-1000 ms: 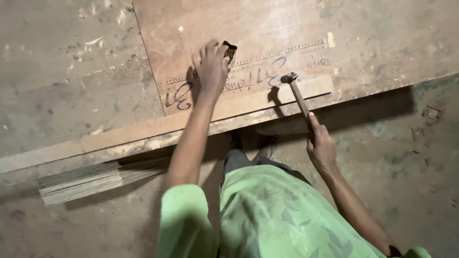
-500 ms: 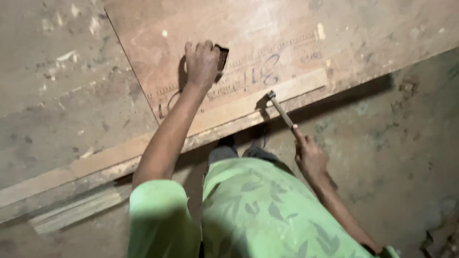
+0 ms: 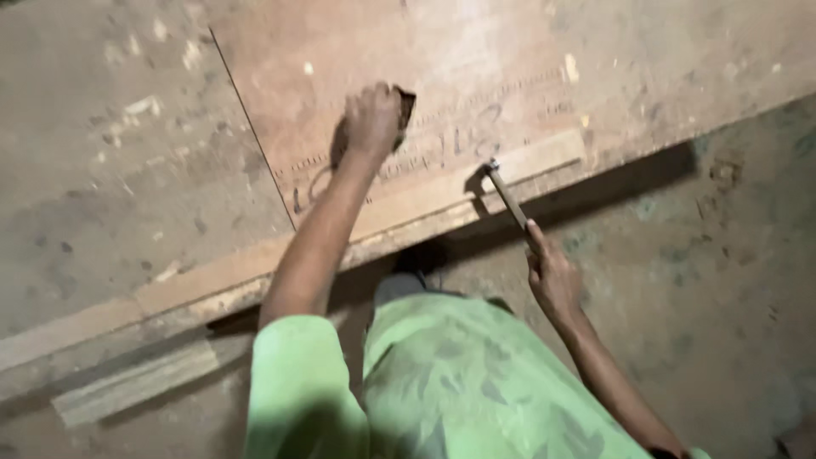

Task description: The person applies adhesive from a container to a wooden board using a brush, aligns a wooden strip onto the board, and hammers nails into the strip to secure it.

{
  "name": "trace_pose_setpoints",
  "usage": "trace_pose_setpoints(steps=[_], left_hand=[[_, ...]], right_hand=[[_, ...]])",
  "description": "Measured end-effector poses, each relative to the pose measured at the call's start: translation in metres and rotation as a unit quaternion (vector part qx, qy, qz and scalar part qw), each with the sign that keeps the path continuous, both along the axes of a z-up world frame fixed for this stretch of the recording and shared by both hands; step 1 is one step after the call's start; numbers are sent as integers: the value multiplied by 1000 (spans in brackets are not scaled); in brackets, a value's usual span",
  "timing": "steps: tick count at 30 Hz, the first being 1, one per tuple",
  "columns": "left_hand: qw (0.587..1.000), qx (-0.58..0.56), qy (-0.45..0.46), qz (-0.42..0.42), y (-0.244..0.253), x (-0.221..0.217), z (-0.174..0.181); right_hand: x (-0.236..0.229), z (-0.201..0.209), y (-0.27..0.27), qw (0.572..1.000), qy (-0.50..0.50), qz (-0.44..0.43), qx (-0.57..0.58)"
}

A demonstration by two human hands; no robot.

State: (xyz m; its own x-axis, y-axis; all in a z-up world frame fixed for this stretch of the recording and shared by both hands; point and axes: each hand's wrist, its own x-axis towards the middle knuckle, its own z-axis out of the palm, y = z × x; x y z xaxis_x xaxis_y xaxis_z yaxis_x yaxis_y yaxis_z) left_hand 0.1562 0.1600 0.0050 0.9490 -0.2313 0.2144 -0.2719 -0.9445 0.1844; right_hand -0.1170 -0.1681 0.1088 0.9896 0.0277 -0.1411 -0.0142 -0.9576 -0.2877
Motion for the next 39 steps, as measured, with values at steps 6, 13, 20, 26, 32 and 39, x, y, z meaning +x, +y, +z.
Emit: trace_pose_setpoints(steps=[6, 13, 20, 26, 32, 39], left_hand=[[999, -30, -13, -2, -2, -14, 4], [998, 4, 55, 8, -10, -5, 7], [997, -28, 68, -16, -2, -9, 23], [978, -194, -76, 28, 3, -13, 48], [912, -381, 109, 109, 27, -39, 64], [767, -543, 266, 216, 99, -131, 63]], right_hand=[[-11, -7, 3, 992, -11, -77, 100], [-16, -10, 6, 988, 7, -115, 100], [-14, -12, 6, 984, 20, -127, 127], [-16, -12, 7, 984, 5, -98, 150], [-26, -4, 6, 953, 95, -192, 214], [-56, 1, 4, 935, 120, -211, 260]])
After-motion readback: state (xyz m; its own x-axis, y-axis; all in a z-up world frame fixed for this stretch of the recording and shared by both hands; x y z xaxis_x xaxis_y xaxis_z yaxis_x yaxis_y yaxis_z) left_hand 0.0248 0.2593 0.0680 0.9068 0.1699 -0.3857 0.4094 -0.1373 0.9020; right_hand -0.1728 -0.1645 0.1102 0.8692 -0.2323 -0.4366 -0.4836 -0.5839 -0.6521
